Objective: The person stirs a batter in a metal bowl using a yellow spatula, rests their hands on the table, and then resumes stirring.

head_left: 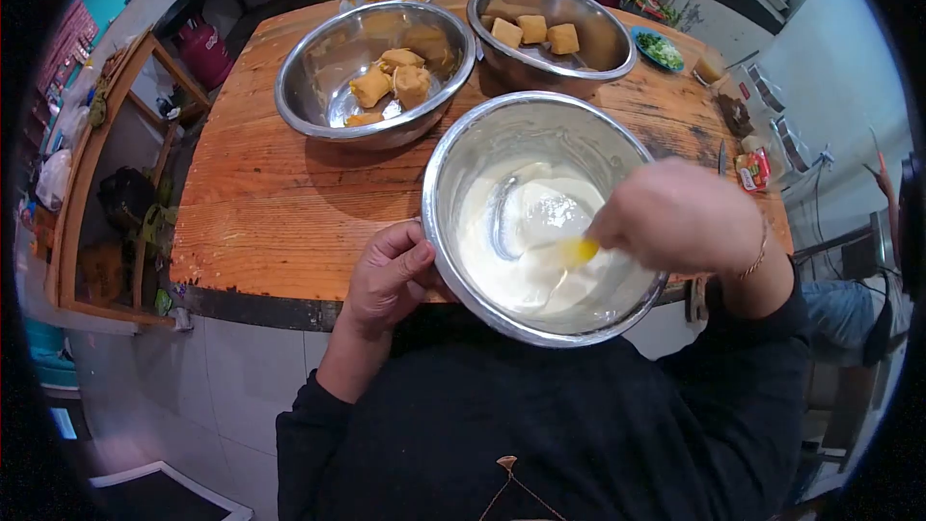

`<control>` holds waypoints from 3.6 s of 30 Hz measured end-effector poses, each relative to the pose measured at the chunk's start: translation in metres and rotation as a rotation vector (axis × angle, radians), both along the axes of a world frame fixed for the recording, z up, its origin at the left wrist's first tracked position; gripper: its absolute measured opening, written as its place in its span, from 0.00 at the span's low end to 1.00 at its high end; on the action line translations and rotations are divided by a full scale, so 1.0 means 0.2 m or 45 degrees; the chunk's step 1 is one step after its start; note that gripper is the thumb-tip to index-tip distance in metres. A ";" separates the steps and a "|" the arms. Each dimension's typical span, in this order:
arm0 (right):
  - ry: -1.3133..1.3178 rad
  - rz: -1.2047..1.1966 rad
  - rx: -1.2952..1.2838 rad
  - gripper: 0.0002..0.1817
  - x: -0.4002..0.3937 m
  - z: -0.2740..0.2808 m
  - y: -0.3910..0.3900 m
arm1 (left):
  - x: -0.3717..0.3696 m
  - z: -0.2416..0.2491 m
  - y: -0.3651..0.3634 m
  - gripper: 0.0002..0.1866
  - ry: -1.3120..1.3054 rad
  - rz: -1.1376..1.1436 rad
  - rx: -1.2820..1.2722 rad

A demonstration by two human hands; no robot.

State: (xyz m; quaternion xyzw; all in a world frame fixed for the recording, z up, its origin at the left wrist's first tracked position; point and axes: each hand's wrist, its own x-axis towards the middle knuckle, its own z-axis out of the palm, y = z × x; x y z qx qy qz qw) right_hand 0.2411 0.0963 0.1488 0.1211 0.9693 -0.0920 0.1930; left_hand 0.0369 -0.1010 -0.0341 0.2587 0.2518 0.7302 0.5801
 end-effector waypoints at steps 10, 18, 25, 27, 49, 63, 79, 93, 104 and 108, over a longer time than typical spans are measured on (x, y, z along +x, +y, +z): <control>0.028 0.075 -0.002 0.09 -0.06 -0.09 -0.07 | 0.00 0.01 0.01 0.08 -0.033 -0.031 0.029; 0.392 0.166 0.476 0.06 -0.02 0.06 0.00 | 0.01 0.01 0.02 0.08 -0.019 -0.006 0.026; 0.406 0.328 0.724 0.05 -0.18 -0.04 0.06 | 0.02 -0.01 0.01 0.07 0.001 0.082 0.005; 0.270 0.199 0.630 0.06 -0.14 -0.03 0.10 | 0.01 -0.01 0.01 0.06 0.012 0.072 0.005; 0.950 -0.395 -0.019 0.10 0.22 -0.01 -0.07 | 0.01 0.01 0.01 0.08 -0.007 0.002 0.025; 1.462 -0.360 0.329 0.09 0.41 -0.08 -0.08 | 0.00 -0.03 0.01 0.06 -0.019 0.035 0.024; 1.315 -0.429 0.346 0.08 0.46 -0.33 -0.09 | -0.01 -0.05 0.00 0.08 0.018 0.036 0.032; 1.263 -0.381 0.305 0.11 0.45 -0.37 -0.07 | 0.00 -0.03 0.00 0.08 0.062 0.077 0.013; 1.261 -0.360 0.299 0.09 0.44 -0.33 -0.05 | 0.01 0.00 0.00 0.08 0.062 0.063 -0.006; 1.272 -0.401 0.263 0.09 0.43 -0.32 -0.05 | 0.00 -0.01 0.01 0.08 0.059 0.029 0.039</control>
